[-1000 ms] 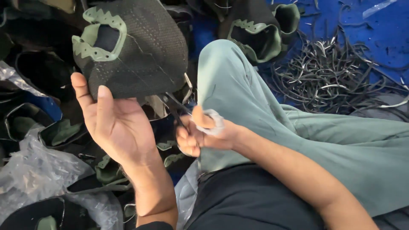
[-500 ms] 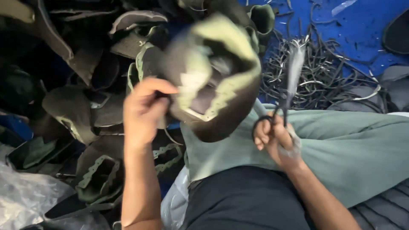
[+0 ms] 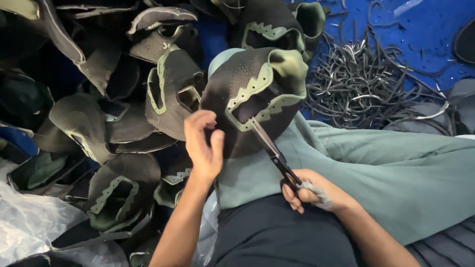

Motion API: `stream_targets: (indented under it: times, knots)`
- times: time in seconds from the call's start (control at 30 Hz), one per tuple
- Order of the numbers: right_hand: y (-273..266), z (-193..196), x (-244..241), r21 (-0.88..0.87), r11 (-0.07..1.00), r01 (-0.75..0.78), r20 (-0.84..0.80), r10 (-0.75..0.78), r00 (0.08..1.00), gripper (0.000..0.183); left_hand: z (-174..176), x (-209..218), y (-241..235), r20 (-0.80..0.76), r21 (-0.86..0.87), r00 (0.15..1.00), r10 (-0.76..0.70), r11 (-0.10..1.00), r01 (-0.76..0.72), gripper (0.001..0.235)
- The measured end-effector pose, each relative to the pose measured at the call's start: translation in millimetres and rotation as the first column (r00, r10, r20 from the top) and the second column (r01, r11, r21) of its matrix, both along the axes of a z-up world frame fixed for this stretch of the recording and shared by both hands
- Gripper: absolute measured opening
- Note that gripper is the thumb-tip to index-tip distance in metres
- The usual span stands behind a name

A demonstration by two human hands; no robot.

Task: The person trims excess material from shoe upper components using scissors.

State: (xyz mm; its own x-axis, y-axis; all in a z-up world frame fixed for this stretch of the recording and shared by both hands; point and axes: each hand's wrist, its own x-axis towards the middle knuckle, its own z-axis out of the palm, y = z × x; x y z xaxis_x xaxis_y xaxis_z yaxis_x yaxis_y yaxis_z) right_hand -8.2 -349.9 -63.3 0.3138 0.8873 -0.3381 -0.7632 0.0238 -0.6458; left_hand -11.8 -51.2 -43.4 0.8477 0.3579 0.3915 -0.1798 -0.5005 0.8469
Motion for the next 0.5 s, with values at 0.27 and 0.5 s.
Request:
stream_targets:
  times: [0.27, 0.5]
  knots:
    - [-9.1, -2.3, 8.2, -0.072, 0.993, -0.096, -0.055, 0.092, 0.994, 0.071, 29.0, -0.1, -13.1, -0.121, 0.307, 0.992, -0.039, 0.949, 0.075, 0.033]
    - [-0.3, -6.1, 14.0, 0.019, 0.995, -0.095, -0.081, 0.096, 0.992, 0.076, 10.1, 4.1, -12.0, -0.17, 0.293, 0.985, -0.04, 0.952, 0.089, 0.021]
